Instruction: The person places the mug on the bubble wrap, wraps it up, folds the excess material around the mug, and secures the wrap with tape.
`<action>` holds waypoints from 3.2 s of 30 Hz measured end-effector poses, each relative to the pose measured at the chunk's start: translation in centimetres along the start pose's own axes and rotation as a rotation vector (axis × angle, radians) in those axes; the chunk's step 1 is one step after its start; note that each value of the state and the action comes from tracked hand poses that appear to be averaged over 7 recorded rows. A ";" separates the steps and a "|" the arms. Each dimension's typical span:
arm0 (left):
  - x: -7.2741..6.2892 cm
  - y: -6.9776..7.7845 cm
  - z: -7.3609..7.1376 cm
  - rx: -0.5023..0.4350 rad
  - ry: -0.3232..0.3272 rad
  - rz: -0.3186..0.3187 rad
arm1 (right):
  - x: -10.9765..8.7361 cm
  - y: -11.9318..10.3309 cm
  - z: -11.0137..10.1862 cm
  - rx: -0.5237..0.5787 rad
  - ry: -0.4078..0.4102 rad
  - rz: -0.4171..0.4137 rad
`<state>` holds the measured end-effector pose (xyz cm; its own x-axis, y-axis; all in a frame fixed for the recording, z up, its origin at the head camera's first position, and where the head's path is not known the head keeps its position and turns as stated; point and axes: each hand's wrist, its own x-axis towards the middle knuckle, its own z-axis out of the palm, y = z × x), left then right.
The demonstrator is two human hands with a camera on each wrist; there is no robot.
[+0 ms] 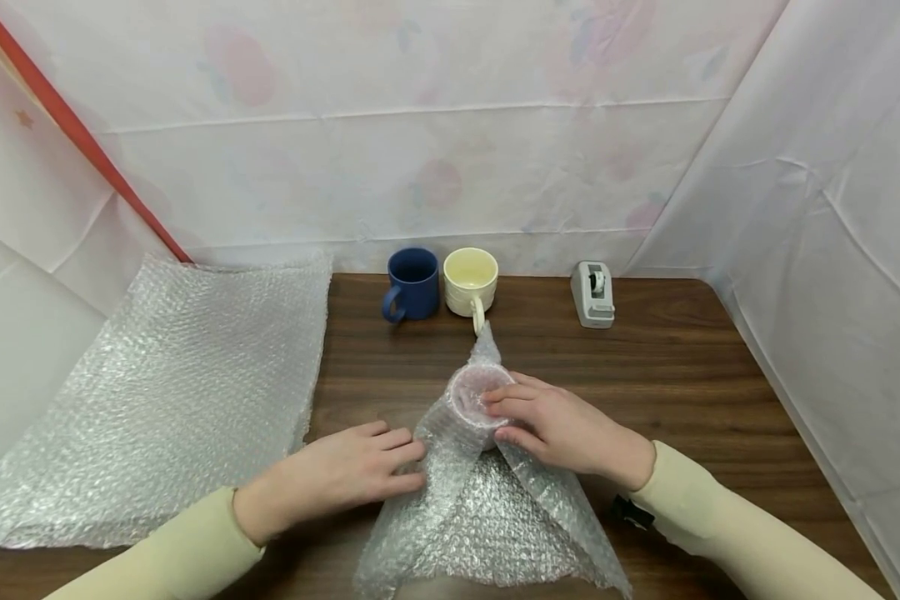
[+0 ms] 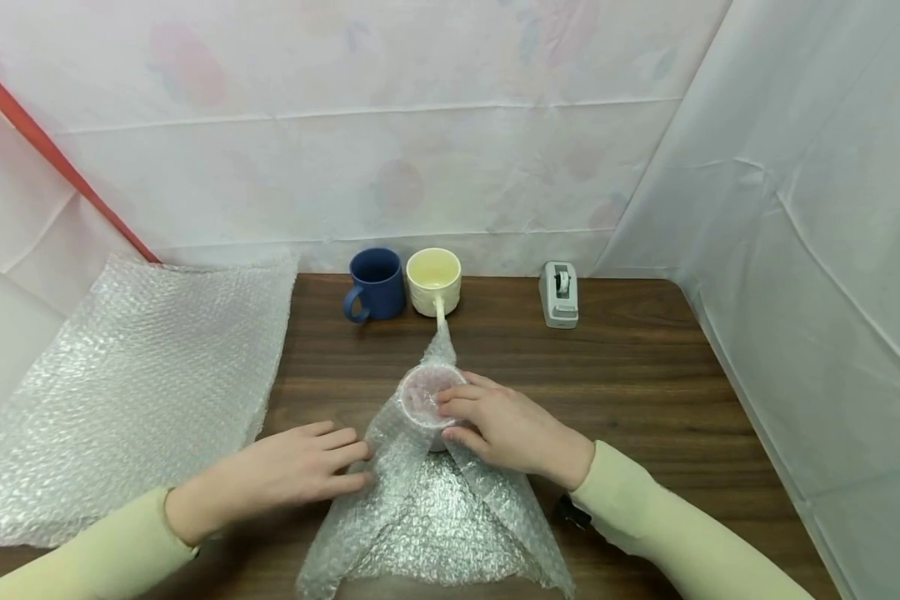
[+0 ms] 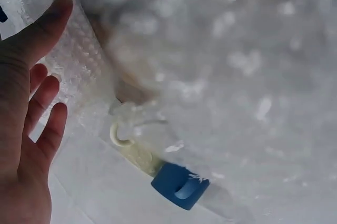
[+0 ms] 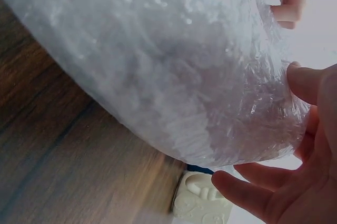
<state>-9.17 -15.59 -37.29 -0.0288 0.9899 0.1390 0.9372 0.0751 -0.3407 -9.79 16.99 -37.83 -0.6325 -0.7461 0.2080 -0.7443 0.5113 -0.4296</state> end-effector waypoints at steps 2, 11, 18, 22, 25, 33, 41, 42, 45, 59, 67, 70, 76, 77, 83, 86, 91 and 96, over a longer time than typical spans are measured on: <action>-0.1 -0.1 0.0 -0.010 -0.008 -0.002 | 0.0 0.0 0.0 0.002 0.004 -0.001; -0.5 -1.1 0.1 -0.205 0.124 -0.120 | 0.2 0.1 0.0 -0.002 0.022 -0.026; -0.1 -2.1 0.0 -0.376 0.258 -0.291 | 0.5 0.1 -0.2 -0.034 0.015 -0.056; 1.1 -2.4 0.1 -0.449 0.305 -0.403 | 0.6 0.2 -0.4 -0.044 0.008 -0.070; 2.2 -2.4 0.2 -0.491 0.298 -0.504 | 0.6 0.3 -0.4 -0.043 -0.002 -0.074; 4.2 -2.4 0.6 -0.695 0.252 -0.681 | 0.5 0.3 -0.2 -0.104 -0.009 -0.085; 5.4 -3.3 -0.3 -0.622 0.228 -0.678 | 0.0 0.7 0.7 0.020 0.097 -0.019; 5.5 -3.4 -0.5 -0.581 0.221 -0.648 | -0.1 0.8 0.8 0.053 0.119 -0.006; 5.7 -3.5 -1.0 -0.410 0.193 -0.544 | -0.3 1.0 1.1 0.150 0.195 0.029; 7.6 -4.1 -3.3 0.151 -0.019 -0.125 | -0.4 1.4 1.5 0.482 0.267 0.171; 7.4 -4.1 -2.8 0.040 -0.086 -0.170 | -0.7 1.4 1.1 0.539 0.225 0.255; 7.3 -4.2 -2.6 -0.021 -0.118 -0.187 | -0.8 1.6 0.6 0.527 0.204 0.225; 7.2 -4.1 -2.3 -0.216 -0.189 -0.223 | -2.0 2.2 -0.4 0.497 0.173 0.140; 7.2 -4.1 -2.2 -0.246 -0.196 -0.228 | -2.3 2.2 -0.5 0.484 0.169 0.131; 7.3 -3.9 -1.6 -0.332 -0.147 -0.247 | -5.1 2.3 -1.1 0.125 0.159 0.053; 7.6 -3.8 -1.5 -0.338 -0.127 -0.249 | -6.8 2.4 -1.2 -0.159 0.194 -0.099; 7.8 -3.8 -1.5 -0.339 -0.126 -0.255 | -9.5 1.6 -1.0 -0.410 0.242 -0.375; 7.9 -4.0 -1.5 -0.354 -0.115 -0.254 | -11.5 -0.6 -0.1 -0.451 0.151 -0.451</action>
<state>-12.60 -8.23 -33.48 -0.2934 0.9537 0.0663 0.9559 0.2917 0.0332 -2.08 25.31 -39.83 -0.2363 -0.8776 0.4170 -0.9394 0.3160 0.1327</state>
